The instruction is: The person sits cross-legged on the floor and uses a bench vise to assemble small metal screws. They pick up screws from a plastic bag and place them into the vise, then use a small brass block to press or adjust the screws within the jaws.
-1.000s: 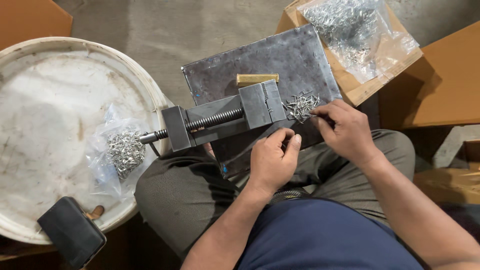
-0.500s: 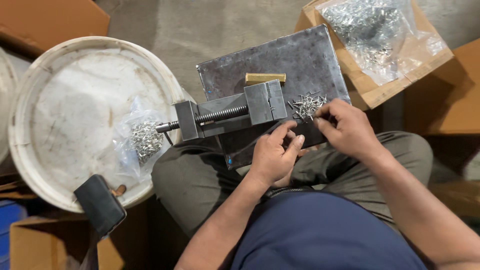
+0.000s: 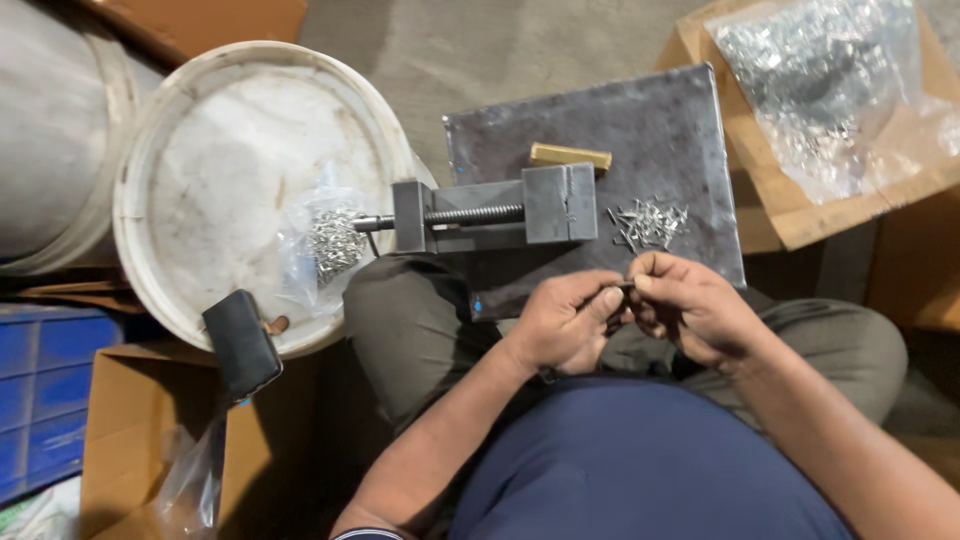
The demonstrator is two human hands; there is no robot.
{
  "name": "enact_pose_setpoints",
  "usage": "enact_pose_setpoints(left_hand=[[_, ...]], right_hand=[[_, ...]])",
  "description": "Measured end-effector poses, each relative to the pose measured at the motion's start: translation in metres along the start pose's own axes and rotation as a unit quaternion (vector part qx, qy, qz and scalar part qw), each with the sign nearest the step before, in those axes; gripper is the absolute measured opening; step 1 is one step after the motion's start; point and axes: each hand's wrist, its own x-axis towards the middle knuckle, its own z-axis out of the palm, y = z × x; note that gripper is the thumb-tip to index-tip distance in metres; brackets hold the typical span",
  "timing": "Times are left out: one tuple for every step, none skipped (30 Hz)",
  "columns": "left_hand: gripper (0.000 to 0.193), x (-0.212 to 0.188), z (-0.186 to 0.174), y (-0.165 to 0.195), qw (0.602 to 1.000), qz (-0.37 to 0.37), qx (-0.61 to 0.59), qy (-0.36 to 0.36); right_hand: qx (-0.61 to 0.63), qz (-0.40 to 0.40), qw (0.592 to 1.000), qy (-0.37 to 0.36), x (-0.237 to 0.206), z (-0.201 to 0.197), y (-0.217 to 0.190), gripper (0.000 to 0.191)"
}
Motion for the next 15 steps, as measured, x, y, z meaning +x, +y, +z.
enact_pose_setpoints(left_hand=[[0.018,-0.003,0.001,-0.002,1.0,-0.019,-0.013,0.005],[0.019,-0.004,0.001,-0.004,0.999,-0.037,-0.027,0.01],[0.02,-0.006,0.002,-0.006,0.997,-0.055,-0.043,0.015],[0.019,-0.008,0.001,-0.008,0.987,-0.064,-0.146,0.008],[0.019,-0.009,0.0,-0.01,0.966,-0.071,-0.248,0.0],[0.018,-0.009,-0.003,-0.012,0.935,-0.077,-0.346,-0.01],[0.018,-0.01,-0.006,-0.013,0.934,-0.083,-0.348,-0.011],[0.019,-0.01,-0.009,-0.013,0.933,-0.089,-0.35,-0.012],[0.019,-0.01,-0.013,-0.013,0.931,-0.096,-0.352,-0.015],[0.019,-0.01,-0.015,-0.012,0.924,-0.11,-0.367,-0.001],[0.019,-0.01,-0.017,-0.011,0.916,-0.123,-0.381,0.012],[0.02,-0.01,-0.018,-0.009,0.908,-0.137,-0.395,0.026],[0.018,-0.01,-0.019,-0.008,0.926,-0.111,-0.358,0.038],[0.017,-0.01,-0.019,-0.007,0.942,-0.086,-0.32,0.051],[0.015,-0.01,-0.019,-0.007,0.956,-0.061,-0.28,0.065]], right_hand=[[-0.006,-0.014,1.0,-0.004,0.0,0.002,0.0,0.013],[-0.033,-0.033,0.999,-0.009,0.0,0.005,-0.001,0.012],[-0.059,-0.052,0.997,-0.012,-0.002,0.009,-0.001,0.012],[-0.085,-0.069,0.994,-0.015,-0.002,0.013,-0.002,0.013],[-0.162,-0.106,0.981,-0.007,-0.003,0.019,-0.005,0.012],[-0.237,-0.144,0.961,0.001,-0.005,0.025,-0.008,0.012],[-0.309,-0.181,0.934,0.009,-0.006,0.032,-0.011,0.012],[-0.359,-0.224,0.906,0.008,-0.005,0.04,-0.016,0.01],[-0.407,-0.265,0.874,0.008,-0.003,0.047,-0.021,0.009],[-0.453,-0.306,0.837,0.008,0.0,0.055,-0.028,0.008],[-0.49,-0.35,0.798,0.034,0.004,0.062,-0.035,0.008],[-0.523,-0.391,0.755,0.059,0.009,0.07,-0.041,0.008],[-0.553,-0.429,0.709,0.083,0.013,0.077,-0.047,0.007],[-0.564,-0.417,0.706,0.098,0.017,0.082,-0.053,0.008],[-0.575,-0.405,0.702,0.112,0.021,0.087,-0.058,0.008]])
